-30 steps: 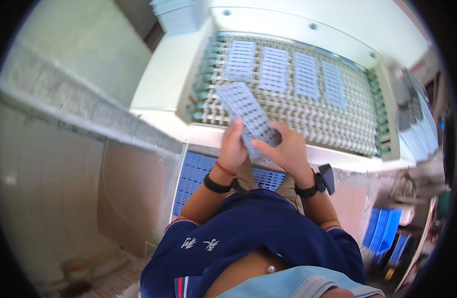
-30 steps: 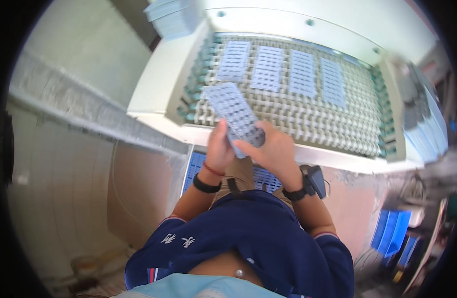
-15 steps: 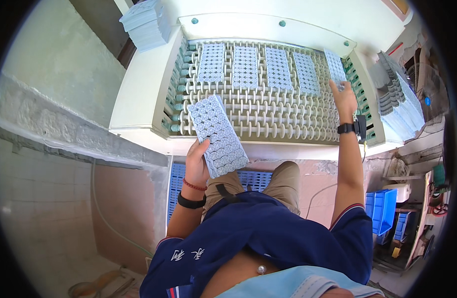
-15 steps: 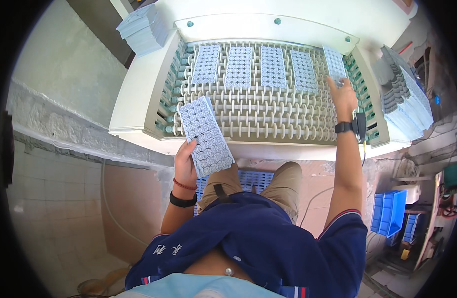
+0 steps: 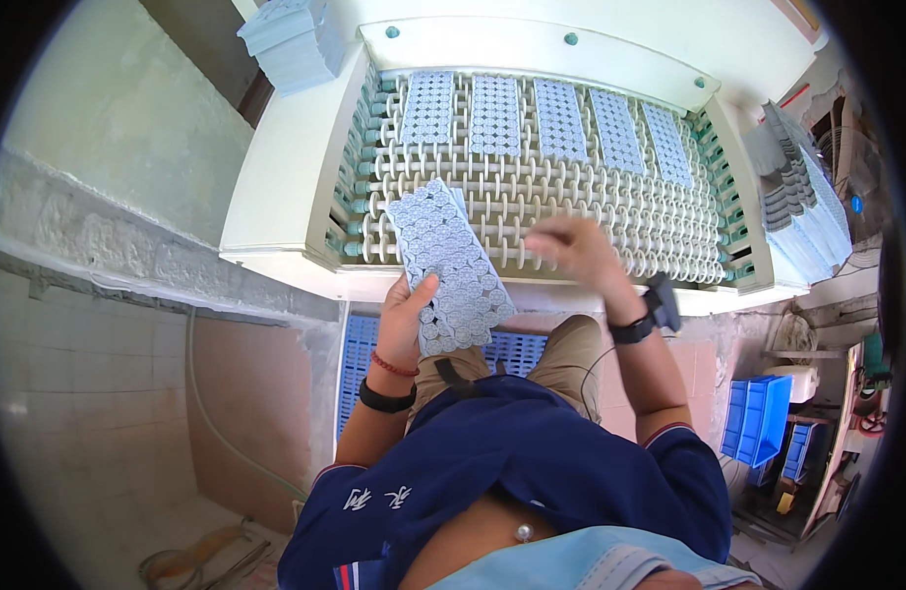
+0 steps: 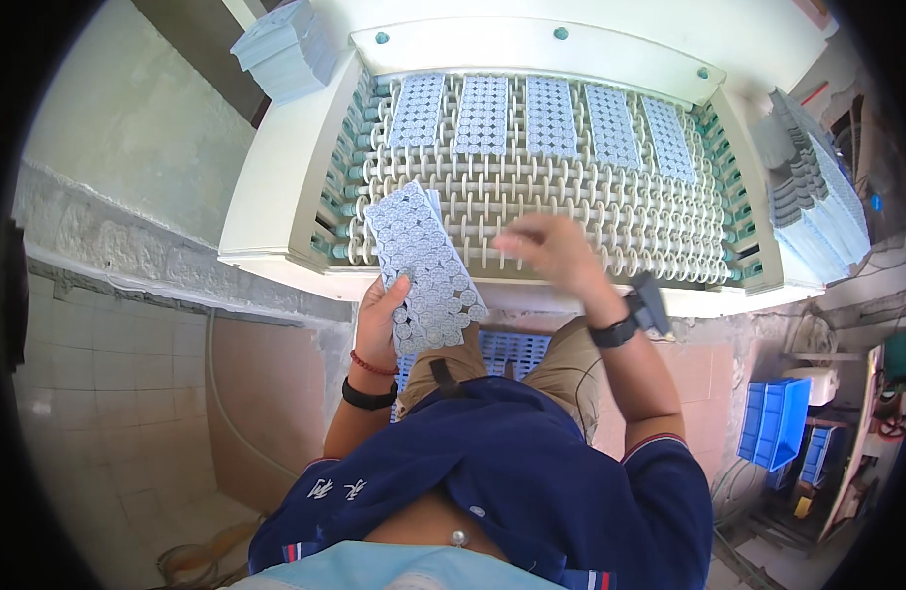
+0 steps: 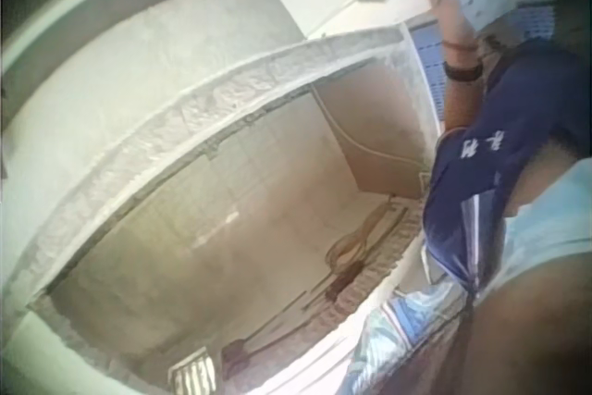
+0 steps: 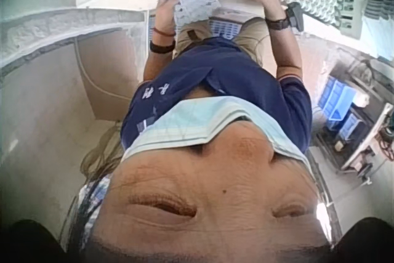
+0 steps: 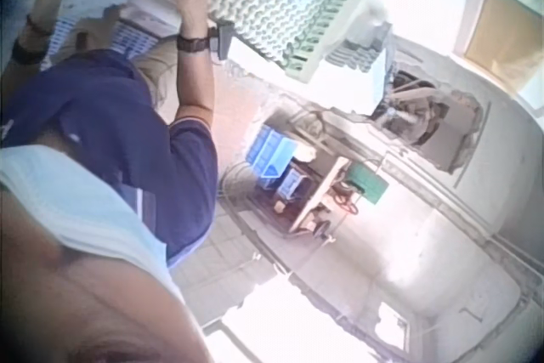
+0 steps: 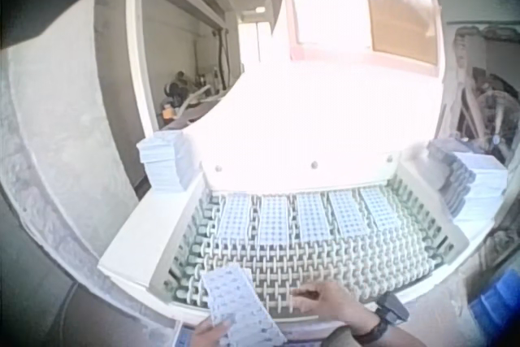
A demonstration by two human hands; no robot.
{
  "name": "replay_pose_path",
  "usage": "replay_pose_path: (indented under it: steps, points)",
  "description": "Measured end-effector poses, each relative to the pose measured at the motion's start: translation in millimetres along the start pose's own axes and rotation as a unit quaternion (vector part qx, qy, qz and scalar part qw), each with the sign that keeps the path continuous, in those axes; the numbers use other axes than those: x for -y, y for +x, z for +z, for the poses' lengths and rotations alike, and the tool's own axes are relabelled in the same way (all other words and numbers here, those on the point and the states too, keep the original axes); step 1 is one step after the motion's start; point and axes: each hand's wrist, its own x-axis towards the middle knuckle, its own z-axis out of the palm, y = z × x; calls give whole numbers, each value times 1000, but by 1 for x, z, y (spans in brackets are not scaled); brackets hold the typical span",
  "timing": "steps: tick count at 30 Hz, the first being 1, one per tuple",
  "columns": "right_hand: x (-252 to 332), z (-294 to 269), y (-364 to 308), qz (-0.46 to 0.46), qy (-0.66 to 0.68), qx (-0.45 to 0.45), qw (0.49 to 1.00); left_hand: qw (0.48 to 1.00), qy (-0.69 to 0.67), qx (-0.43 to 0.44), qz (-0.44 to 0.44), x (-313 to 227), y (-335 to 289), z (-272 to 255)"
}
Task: Sorting and arranging blue plastic capsule trays on a production machine bed.
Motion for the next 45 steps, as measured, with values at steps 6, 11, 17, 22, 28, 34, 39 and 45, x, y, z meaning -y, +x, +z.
replay_pose_path:
  steps: [6, 11, 17, 22, 28, 34, 39, 45]
  points:
    - [14, 51, -6, 116, 144, 157, 970, 999, 32, 22, -1, -3, -10, -12]
    - [12, 52, -9, 108, 198, 106, 968, 1000, 6, -6, 0, -8, -18, -26]
    - [-4, 32, 15, 98, 202, -71, 972, 994, -68, 81, -3, -32, -41, -50]
    - [29, 65, 38, 92, 143, -65, 983, 994, -78, 82, 5, -37, -52, -60]
    - [43, 106, 74, 116, 130, -27, 984, 995, -85, 47, 3, -38, -54, -58]
    - [32, 76, 63, 133, 41, -72, 988, 998, -55, 6, 10, -31, -54, -61]
    - [12, 40, 40, 98, -104, -158, 977, 999, -40, 26, -12, -34, -44, -46]
    - [24, 58, -2, 90, 111, -12, 990, 999, 5, 45, -2, -19, -11, -28]
